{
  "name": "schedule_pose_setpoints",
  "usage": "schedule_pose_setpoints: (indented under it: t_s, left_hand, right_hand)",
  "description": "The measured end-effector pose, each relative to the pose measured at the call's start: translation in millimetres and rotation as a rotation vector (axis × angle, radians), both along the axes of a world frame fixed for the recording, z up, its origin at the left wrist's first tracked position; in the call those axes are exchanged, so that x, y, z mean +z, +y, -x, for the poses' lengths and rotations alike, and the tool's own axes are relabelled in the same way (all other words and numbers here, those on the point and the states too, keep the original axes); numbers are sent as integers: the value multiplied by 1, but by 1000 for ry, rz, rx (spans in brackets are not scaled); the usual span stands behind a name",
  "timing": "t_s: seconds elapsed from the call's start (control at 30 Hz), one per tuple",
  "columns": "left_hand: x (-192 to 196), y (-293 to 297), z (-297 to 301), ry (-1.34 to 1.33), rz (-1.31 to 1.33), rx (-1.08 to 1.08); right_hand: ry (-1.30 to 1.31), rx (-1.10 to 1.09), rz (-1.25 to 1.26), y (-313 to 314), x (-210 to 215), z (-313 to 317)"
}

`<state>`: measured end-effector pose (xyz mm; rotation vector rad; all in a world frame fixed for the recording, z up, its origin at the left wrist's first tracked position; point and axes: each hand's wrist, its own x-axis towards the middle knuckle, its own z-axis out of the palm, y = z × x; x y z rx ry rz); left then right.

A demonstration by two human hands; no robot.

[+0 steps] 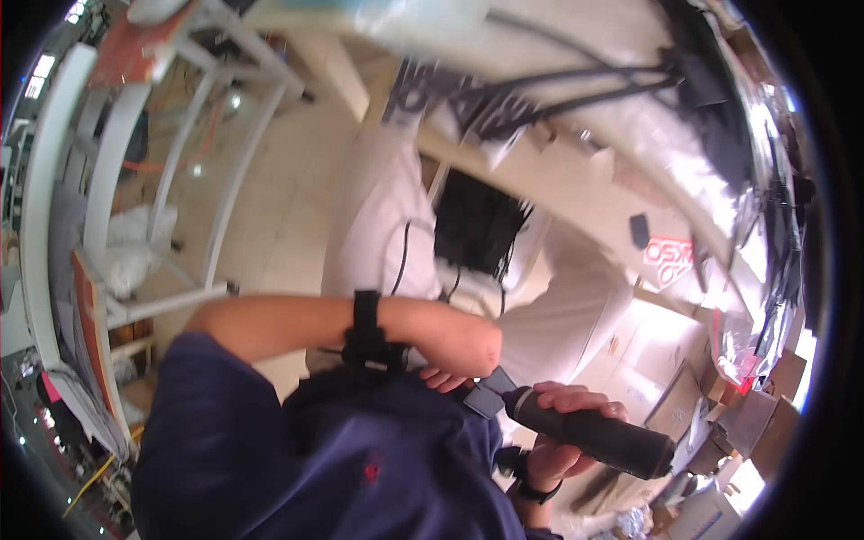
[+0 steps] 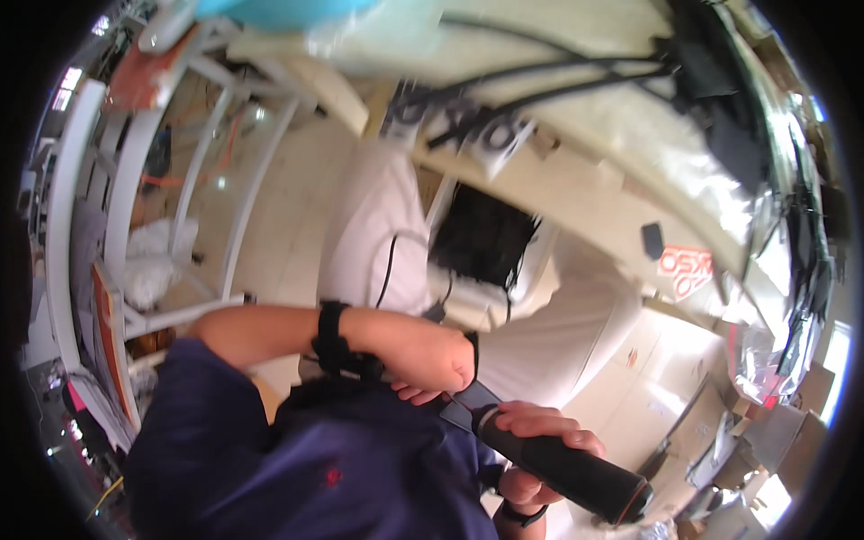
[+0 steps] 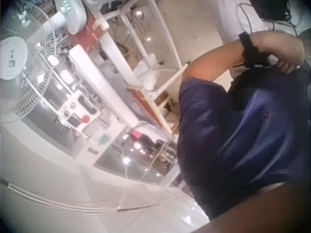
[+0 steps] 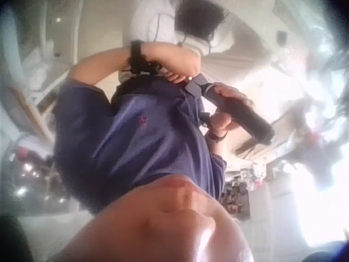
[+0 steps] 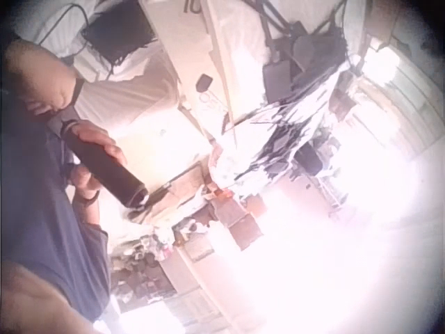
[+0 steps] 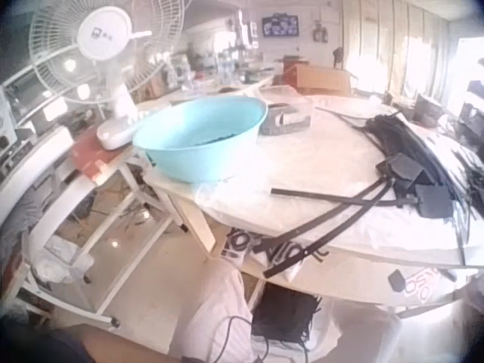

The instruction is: Using an electric screwdriver to attach small components and straps to black plastic plates at a factory workstation.

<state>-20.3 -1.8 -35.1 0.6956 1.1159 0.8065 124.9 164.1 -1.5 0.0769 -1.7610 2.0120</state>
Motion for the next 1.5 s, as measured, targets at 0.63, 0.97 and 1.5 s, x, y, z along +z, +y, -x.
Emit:
schedule_pose_setpoints:
  t_s: [0.63,0.97,1.5]
  left_hand:
    - [149,120,154,1629,-454,715]
    - [123,152,218,2053,-318,509]
    - [137,42,9,155,-78,791]
  right_hand:
    - [-16,-174,220,30,-18,20]
    - [39,-52,296,41,-7,22]
    - [832,-116,199,39,56,51]
